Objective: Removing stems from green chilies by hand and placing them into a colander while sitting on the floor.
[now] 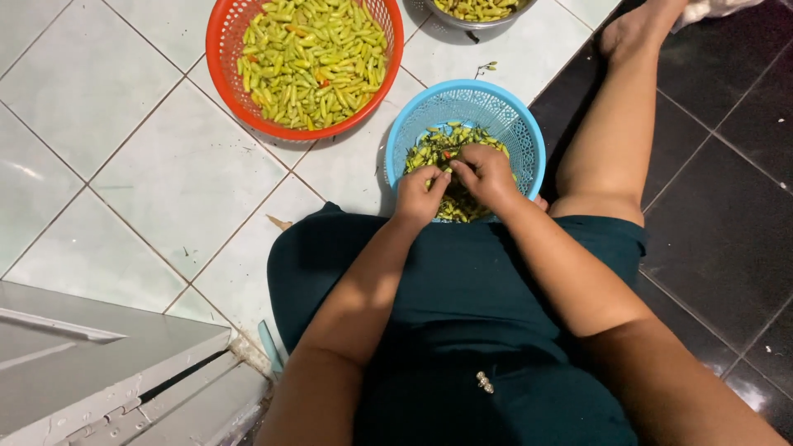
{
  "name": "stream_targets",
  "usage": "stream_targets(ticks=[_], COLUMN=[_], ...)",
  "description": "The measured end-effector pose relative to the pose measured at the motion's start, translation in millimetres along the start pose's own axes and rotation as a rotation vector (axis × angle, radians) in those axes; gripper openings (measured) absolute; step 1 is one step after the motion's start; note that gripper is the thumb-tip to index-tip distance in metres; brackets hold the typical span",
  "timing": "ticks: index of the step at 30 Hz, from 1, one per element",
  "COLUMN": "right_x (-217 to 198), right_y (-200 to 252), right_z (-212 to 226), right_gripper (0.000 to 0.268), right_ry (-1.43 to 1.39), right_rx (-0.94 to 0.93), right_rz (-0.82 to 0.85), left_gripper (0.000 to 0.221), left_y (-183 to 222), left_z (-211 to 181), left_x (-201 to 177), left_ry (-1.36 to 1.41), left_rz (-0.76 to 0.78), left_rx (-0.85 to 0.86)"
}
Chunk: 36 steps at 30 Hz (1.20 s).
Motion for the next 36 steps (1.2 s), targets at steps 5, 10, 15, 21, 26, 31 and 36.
stream_targets(ticks=[5, 10, 15, 21, 26, 31, 36], right_x=[0, -14, 22, 12, -9, -3, 2], right_y=[-1, -10, 12, 9, 10, 11, 8], right_z=[-14, -20, -46, -54, -53, -53, -38], right_gripper=[0.024, 0.04, 0.026, 0.012, 0.017, 0.025, 0.024], right_ry=[0.367, 0.503, 0.697, 0.385, -0.264, -0.465, -0.504], right_rx=[-0.268, -0.032, -0.017, 0.107, 0.401, 0.515, 0.526], right_rz=[-0.141, 0.041, 0.337, 0.287, 0.187, 0.225, 0.242], left_gripper=[0.027, 0.024, 0.031, 0.028, 0.018, 0.023, 0.018], left_y=[-1, -1, -11, -9, -7, 0, 1], left_z=[2, 32, 22, 12, 24, 39, 32], left_x=[-3, 10, 5, -3, 7, 26, 22], left_ry=[0.027, 0.563, 0.839, 0.853, 0.7, 0.277, 0.133], left_rz=[-0.028, 0.007, 0.073, 0.04, 0.078, 0.194, 0.166], left_rx=[-0.045, -0.33, -0.397, -0.436, -0.419, -0.158, -0.129])
Point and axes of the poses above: each hand's wrist, its own y-axis away from the middle knuckle, its own x-axis out of the palm, z = x × y, the point moved 5 cm from there along -y, towards the middle knuckle, and after that the axes turned 9 degrees about -z, right-handed, at the moved point
